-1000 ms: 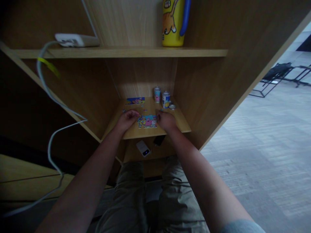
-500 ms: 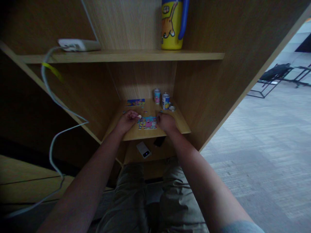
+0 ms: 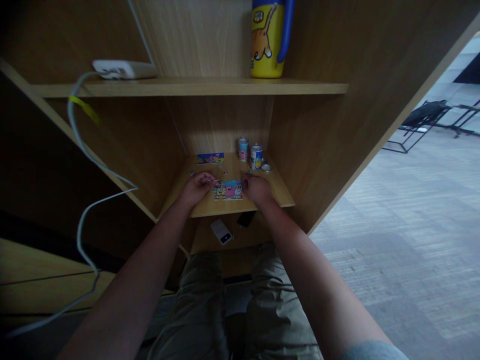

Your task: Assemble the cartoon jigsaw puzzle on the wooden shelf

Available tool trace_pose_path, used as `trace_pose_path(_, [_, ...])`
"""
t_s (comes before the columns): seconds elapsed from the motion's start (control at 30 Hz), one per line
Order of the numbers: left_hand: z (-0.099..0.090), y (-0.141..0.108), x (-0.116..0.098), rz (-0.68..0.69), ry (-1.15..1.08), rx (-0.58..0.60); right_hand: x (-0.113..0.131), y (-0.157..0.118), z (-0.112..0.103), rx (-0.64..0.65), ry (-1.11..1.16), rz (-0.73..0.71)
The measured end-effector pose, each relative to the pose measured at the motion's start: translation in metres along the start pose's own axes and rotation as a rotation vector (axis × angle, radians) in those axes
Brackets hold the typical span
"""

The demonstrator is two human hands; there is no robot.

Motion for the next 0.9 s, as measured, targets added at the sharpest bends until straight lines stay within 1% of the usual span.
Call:
trace_pose_path(0.17, [0.0, 0.0, -0.004, -0.009, 0.002, -0.035, 0.001, -0.001, -0.002, -0.015, 0.003, 0.001])
trace_pose_path(0.27, [0.001, 0.0, -0.006, 0.002, 0.002, -0.029, 0.001, -0.001, -0.003, -0.002, 0.002, 0.007])
trace_pose_path(0.5, [-0.002, -0.001, 0.0, -0.01, 0.033, -0.031, 0.002, -0.001, -0.002, -0.015, 0.009, -0.008])
trace_pose_path(0.67, [-0.007, 0.002, -0.004, 0.045, 0.144, -0.038, -0.001, 0.0, -0.002, -0.032, 0.045, -0.012])
trace_pose_path(0.73, [-0.007, 0.002, -0.009, 0.071, 0.206, -0.024, 0.002, 0.0, -0.005, -0.077, 0.116, -0.082])
trace_pose_path(0.83, [-0.005, 0.001, -0.015, 0.101, 0.281, 0.008, 0.012, -0.004, -0.009, -0.153, 0.215, -0.276])
trace_pose_path(0.9, [-0.001, 0.0, -0.019, 0.12, 0.321, 0.04, 0.016, -0.005, -0.006, -0.166, 0.231, -0.364])
Point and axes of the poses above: each hand's wrist, its own y-axis towards the middle knuckle, its own z-axis out of the palm, x = y × z, the point moved 8 cm from there along y, towards the middle knuckle, and after that the axes turned 14 degrees about z, right-handed, at the moved point
